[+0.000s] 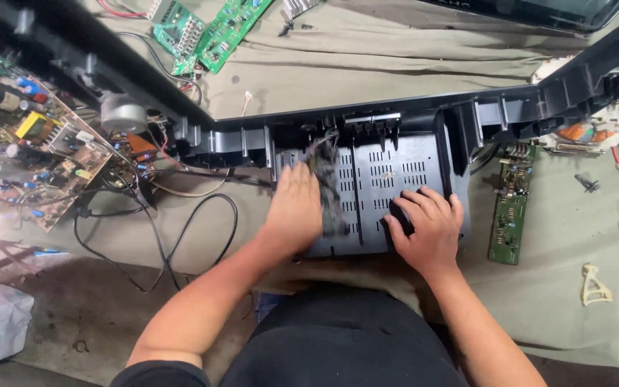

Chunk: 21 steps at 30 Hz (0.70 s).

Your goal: Cleaning the plastic frame of a monitor using a cloth.

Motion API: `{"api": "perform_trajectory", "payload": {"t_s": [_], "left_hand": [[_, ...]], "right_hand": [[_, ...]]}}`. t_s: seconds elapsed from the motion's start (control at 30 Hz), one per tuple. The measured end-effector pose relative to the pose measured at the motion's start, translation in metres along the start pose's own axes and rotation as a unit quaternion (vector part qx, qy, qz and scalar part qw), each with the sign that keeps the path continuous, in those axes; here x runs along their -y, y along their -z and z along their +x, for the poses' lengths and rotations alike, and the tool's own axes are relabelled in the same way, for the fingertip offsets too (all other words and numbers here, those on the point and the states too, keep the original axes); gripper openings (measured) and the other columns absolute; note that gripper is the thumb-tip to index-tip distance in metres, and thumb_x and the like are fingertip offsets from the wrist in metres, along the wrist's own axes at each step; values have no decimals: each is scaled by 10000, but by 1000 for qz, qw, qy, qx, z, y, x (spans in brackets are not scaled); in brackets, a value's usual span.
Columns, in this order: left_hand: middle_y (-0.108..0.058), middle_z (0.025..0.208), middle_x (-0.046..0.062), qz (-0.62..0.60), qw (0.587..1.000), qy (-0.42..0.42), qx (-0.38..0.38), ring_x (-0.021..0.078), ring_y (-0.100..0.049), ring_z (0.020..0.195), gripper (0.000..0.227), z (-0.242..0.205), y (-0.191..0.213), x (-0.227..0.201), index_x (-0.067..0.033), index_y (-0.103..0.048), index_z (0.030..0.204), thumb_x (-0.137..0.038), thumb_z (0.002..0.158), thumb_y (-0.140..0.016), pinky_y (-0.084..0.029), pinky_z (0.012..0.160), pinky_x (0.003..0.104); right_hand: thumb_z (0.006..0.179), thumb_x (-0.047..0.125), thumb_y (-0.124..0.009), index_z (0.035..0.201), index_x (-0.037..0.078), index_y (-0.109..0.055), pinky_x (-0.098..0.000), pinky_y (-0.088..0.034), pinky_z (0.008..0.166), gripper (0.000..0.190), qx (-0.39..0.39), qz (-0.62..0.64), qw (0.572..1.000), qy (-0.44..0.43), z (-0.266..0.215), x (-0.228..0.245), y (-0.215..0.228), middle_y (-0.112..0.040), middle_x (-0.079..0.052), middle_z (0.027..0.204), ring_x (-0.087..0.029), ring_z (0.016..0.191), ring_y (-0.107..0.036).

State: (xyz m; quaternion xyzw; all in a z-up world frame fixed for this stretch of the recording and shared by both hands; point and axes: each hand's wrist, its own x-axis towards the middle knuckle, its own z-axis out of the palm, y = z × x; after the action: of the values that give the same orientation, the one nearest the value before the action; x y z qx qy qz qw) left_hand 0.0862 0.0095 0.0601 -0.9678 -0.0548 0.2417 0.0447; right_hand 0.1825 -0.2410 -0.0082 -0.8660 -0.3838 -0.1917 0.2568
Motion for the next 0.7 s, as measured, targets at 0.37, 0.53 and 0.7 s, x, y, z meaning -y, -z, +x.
{"api": "perform_trajectory", "payload": {"t_s": [0.37, 0.53, 0.7], "left_hand": [[-767, 914, 131, -287, 900, -262, -199, 310, -751, 904, 303, -47, -47, -28, -94, -777, 1019, -349, 887, -682, -537, 950, 469], [-756, 992, 168, -384, 874, -197, -226, 368, -716, 996, 327, -40, -27, -23, -59, -746, 1040, -353, 924, -664, -553, 902, 491], [-717, 1060, 125, -528, 816, -79, -221, 375, -680, 1048, 336, -43, -32, -15, -92, -755, 1028, -379, 858, -716, -562, 899, 479]], "right_hand": [[976, 525, -633, 1156, 240, -746, -467, -335, 1079, 355, 60, 178, 982, -33, 10, 11, 19, -731, -1, 1216, -256, 1185, -661], [715, 595, -817, 1346, 120, -673, -524, -465, 1055, 802, 200, 385, 900, -34, 22, 59, 35, -708, -154, 1304, -368, 1238, -647], [803, 121, -761, 1314, 140, -674, -550, -535, 965, 519, 311, 307, 898, -54, 61, 76, 24, -744, -131, 1210, -405, 1125, -688]]}}
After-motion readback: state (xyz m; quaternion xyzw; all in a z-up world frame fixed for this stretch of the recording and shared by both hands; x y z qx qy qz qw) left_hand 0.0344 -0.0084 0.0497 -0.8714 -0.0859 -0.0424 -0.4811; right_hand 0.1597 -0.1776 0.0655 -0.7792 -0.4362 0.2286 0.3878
